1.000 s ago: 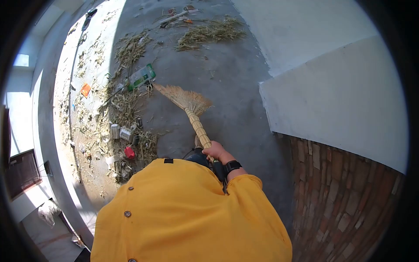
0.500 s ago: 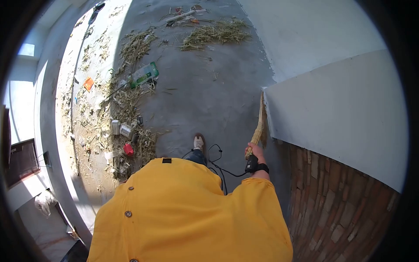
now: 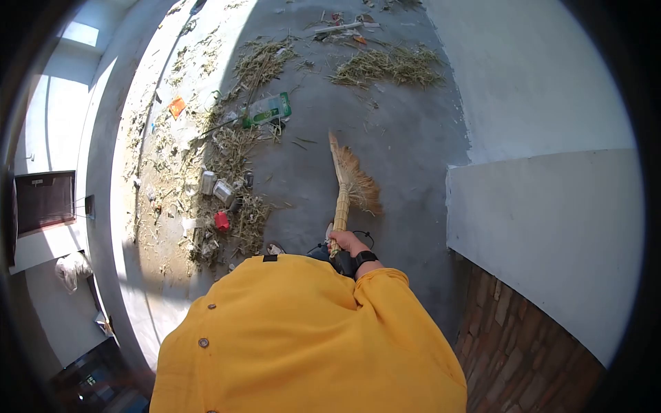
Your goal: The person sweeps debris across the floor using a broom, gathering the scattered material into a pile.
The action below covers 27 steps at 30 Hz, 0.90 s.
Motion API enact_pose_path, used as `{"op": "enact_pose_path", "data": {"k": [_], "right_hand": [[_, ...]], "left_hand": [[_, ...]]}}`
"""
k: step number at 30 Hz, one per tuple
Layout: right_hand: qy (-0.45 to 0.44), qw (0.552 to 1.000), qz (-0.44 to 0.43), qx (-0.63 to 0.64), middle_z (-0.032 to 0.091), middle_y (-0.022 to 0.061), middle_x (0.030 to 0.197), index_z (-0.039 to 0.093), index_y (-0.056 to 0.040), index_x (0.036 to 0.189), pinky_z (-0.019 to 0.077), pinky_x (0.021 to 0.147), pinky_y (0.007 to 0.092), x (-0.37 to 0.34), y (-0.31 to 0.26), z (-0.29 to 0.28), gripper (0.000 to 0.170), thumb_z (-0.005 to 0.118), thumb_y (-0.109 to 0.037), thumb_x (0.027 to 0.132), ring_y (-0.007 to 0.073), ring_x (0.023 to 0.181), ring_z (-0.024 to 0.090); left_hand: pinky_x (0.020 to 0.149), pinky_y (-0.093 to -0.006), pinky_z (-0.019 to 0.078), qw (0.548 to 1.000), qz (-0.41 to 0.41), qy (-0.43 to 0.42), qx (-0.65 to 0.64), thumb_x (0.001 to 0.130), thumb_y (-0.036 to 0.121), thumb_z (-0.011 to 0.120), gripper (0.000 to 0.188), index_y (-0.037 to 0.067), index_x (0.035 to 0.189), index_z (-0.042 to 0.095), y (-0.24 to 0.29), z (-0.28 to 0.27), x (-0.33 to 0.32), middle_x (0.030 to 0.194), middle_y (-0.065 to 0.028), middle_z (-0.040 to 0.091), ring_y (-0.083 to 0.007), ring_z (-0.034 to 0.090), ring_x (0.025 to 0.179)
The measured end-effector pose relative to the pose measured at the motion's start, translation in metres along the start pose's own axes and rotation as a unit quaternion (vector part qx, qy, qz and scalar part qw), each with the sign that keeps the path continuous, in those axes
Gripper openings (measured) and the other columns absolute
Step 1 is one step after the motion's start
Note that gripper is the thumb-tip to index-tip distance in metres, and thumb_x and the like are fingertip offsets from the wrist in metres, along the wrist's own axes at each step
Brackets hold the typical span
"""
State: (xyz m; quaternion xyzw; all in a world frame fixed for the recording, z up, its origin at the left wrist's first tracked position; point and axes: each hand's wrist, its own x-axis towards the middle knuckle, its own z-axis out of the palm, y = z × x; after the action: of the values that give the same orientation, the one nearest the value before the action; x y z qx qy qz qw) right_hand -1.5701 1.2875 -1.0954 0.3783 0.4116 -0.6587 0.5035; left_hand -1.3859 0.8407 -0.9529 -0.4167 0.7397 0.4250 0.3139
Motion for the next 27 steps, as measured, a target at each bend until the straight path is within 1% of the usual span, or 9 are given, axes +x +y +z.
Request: {"op": "enact_pose_path", "data": {"k": [4,9,12,14,15,17,22,25,27], "right_hand": [[-0.102,0.995,0.011,0.007,0.048,0.0048,0.055,0.046,-0.0029,0.075,0.0432,0.04,0.0268,-0.033,-0.05,0.026,0.012,0.053,-0.013,0.075,0.0142,0.044,0.049],[-0.145,0.989,-0.028,-0.001,0.049,0.0043,0.06,0.044,-0.003,0.078,0.0418,0.038,0.0246,-0.045,-0.065,0.043,0.012,0.051,-0.012,0.076,0.012,0.045,0.049],[-0.108,0.988,-0.105,-0.039,0.049,0.0037,0.06,0.044,-0.0033,0.076,0.0421,0.037,0.025,-0.046,-0.064,0.039,0.012,0.052,-0.012,0.075,0.0121,0.045,0.049],[-0.035,0.987,-0.154,-0.019,0.048,0.0036,0.059,0.044,-0.0038,0.074,0.0422,0.037,0.0257,-0.051,-0.066,0.026,0.013,0.054,-0.014,0.074,0.0125,0.045,0.049],[-0.032,0.987,-0.155,-0.019,0.048,0.0036,0.059,0.044,-0.0038,0.074,0.0422,0.037,0.0257,-0.051,-0.066,0.016,0.013,0.054,-0.014,0.074,0.0125,0.045,0.049],[0.056,0.979,-0.192,0.025,0.047,0.0045,0.054,0.045,-0.002,0.072,0.0421,0.036,0.0267,-0.049,-0.064,-0.01,0.016,0.056,-0.013,0.072,0.0136,0.041,0.047],[0.125,0.964,-0.16,0.172,0.046,0.0044,0.054,0.043,-0.0032,0.068,0.042,0.037,0.0273,-0.072,-0.083,-0.069,0.018,0.054,-0.017,0.074,0.0144,0.042,0.047],[0.118,0.965,-0.152,0.178,0.046,0.0052,0.055,0.041,-0.0036,0.071,0.0422,0.039,0.0282,-0.068,-0.097,-0.118,0.018,0.052,-0.017,0.075,0.0158,0.044,0.048],[0.137,0.951,-0.125,0.248,0.047,0.0069,0.059,0.039,-0.0042,0.076,0.0422,0.042,0.0294,-0.068,-0.106,-0.135,0.016,0.05,-0.016,0.076,0.0172,0.047,0.048]], "left_hand": [[0.072,-0.0215,0.0396,1.0,0.005,0.001,-0.006,0.077,0.017,0.048,0.034,0.0,0.106,0.048,-0.005,0.005,-0.002,0.096,-0.0067,0.056,-0.0121,0.051,0.084],[0.073,-0.0211,0.0391,1.0,0.014,0.009,-0.012,0.078,0.019,0.047,0.034,0.0,0.106,0.049,-0.012,0.009,-0.007,0.095,-0.0059,0.056,-0.0114,0.051,0.084],[0.073,-0.0208,0.0389,0.999,0.022,0.012,-0.02,0.079,0.02,0.047,0.033,0.0,0.105,0.049,-0.014,0.01,-0.002,0.095,-0.0055,0.056,-0.011,0.051,0.084],[0.073,-0.0205,0.0385,0.993,0.008,-0.019,-0.12,0.079,0.022,0.046,0.032,0.001,0.103,0.052,-0.014,0.012,0.004,0.095,-0.0042,0.056,-0.01,0.051,0.084],[0.073,-0.0205,0.0385,0.993,0.008,-0.023,-0.119,0.079,0.022,0.046,0.032,0.001,0.103,0.052,-0.014,0.012,0.004,0.095,-0.0042,0.056,-0.01,0.051,0.084],[0.073,-0.0205,0.0381,0.999,0.007,-0.015,-0.042,0.079,0.023,0.045,0.031,0.003,0.101,0.053,0.016,0.014,-0.017,0.093,-0.0032,0.057,-0.0093,0.05,0.082],[0.073,-0.0211,0.0382,0.999,0.004,-0.002,-0.049,0.078,0.023,0.045,0.031,0.003,0.101,0.053,-0.005,0.014,-0.012,0.094,-0.0038,0.056,-0.0102,0.05,0.083],[0.074,-0.0215,0.0383,0.998,-0.005,0.011,-0.055,0.078,0.023,0.046,0.031,0.003,0.101,0.053,-0.007,0.014,-0.019,0.094,-0.0043,0.056,-0.011,0.051,0.084],[0.074,-0.0218,0.0384,0.998,-0.011,0.018,-0.059,0.078,0.022,0.046,0.031,0.003,0.101,0.053,-0.011,0.014,-0.024,0.094,-0.0046,0.056,-0.0114,0.051,0.084]]}}
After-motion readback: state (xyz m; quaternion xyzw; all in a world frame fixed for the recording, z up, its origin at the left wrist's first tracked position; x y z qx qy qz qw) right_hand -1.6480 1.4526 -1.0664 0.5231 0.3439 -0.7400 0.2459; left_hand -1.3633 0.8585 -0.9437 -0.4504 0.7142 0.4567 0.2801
